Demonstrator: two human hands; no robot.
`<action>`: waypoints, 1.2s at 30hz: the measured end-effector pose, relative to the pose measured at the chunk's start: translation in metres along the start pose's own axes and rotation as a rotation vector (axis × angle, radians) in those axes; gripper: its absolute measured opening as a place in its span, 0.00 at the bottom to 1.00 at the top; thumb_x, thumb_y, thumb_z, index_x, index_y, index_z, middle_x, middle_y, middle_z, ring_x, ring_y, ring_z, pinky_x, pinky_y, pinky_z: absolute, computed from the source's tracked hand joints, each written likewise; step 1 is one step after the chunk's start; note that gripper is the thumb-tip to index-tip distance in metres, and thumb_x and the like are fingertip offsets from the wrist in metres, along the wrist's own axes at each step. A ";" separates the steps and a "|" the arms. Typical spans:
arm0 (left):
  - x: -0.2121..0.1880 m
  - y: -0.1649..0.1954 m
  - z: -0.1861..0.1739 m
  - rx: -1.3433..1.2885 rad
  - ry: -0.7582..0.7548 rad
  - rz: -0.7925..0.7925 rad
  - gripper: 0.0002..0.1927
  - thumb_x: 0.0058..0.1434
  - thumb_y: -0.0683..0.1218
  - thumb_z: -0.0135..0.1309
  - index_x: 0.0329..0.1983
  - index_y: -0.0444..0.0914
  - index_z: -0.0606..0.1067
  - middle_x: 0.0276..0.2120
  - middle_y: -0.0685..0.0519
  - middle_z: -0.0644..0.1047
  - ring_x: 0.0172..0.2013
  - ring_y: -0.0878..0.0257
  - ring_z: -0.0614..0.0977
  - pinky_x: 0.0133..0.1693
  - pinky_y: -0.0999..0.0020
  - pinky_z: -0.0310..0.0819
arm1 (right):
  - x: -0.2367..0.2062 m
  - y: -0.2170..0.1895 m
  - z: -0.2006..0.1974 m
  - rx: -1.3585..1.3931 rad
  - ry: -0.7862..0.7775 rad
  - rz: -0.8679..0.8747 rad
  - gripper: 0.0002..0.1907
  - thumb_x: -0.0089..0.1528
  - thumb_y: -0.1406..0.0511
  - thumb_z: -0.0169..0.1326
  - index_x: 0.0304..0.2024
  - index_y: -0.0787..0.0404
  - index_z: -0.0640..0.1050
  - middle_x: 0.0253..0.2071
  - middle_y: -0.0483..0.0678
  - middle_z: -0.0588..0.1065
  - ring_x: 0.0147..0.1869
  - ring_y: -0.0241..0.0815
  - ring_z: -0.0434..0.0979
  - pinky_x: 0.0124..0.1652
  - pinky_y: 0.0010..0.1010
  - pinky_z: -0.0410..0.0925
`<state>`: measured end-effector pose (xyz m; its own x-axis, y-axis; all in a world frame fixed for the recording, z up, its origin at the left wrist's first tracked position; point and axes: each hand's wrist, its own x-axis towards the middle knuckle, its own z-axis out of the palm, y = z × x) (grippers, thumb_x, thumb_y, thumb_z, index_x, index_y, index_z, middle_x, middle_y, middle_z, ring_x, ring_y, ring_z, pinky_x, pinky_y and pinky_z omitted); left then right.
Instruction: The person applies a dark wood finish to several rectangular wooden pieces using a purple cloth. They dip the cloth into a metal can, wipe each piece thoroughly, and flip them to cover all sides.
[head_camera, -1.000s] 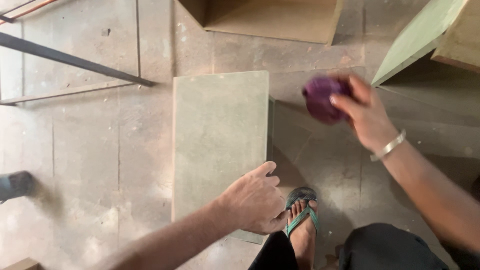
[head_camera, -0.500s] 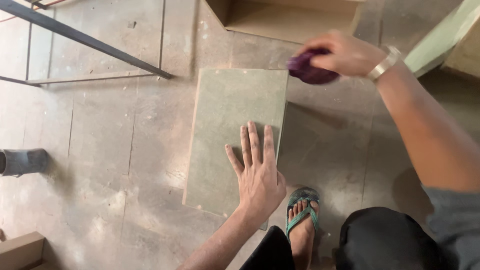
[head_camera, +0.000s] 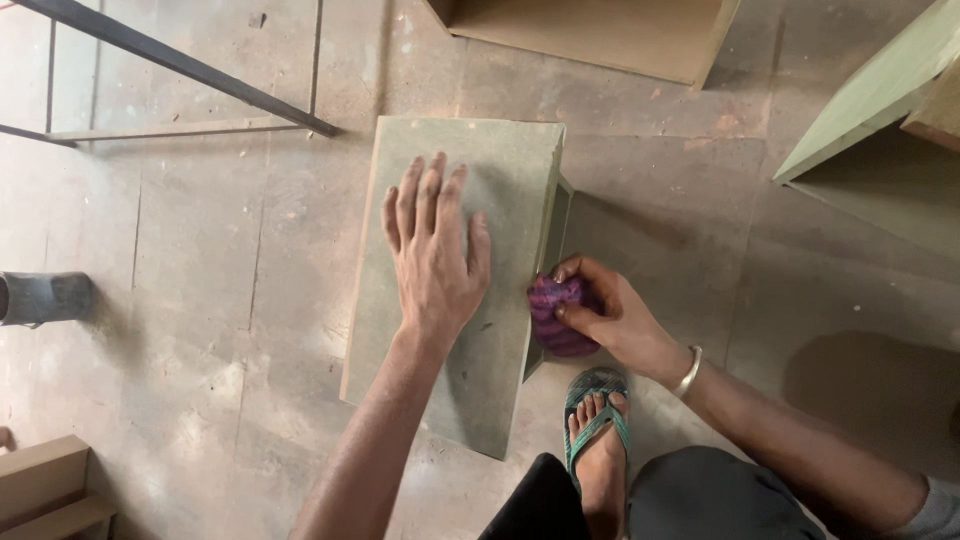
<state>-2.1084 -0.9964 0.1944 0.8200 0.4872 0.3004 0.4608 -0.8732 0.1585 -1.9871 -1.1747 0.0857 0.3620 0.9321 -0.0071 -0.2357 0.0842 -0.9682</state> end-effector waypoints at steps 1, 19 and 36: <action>-0.002 0.000 0.000 0.013 0.023 -0.003 0.25 0.71 0.47 0.45 0.69 0.34 0.66 0.71 0.42 0.64 0.74 0.47 0.57 0.74 0.44 0.40 | 0.002 0.003 -0.001 0.029 0.055 0.007 0.18 0.60 0.70 0.55 0.53 0.60 0.72 0.48 0.43 0.75 0.55 0.33 0.73 0.56 0.27 0.69; -0.001 0.002 -0.003 -0.097 0.103 0.008 0.18 0.70 0.47 0.50 0.62 0.36 0.72 0.64 0.48 0.73 0.70 0.52 0.65 0.72 0.47 0.44 | -0.019 -0.017 0.022 0.022 0.042 -0.068 0.16 0.61 0.66 0.58 0.50 0.59 0.71 0.44 0.43 0.74 0.46 0.31 0.73 0.45 0.26 0.71; -0.012 -0.012 0.017 -0.145 0.222 -0.053 0.13 0.72 0.50 0.51 0.55 0.41 0.75 0.60 0.53 0.75 0.68 0.56 0.68 0.72 0.51 0.52 | -0.100 0.027 0.084 -0.184 -0.193 -0.407 0.16 0.60 0.72 0.58 0.49 0.61 0.71 0.49 0.52 0.73 0.51 0.43 0.77 0.49 0.28 0.72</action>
<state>-2.1178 -0.9912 0.1726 0.6937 0.5328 0.4846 0.4348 -0.8462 0.3080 -2.1055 -1.2359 0.0814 0.2137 0.8863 0.4108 0.0595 0.4080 -0.9111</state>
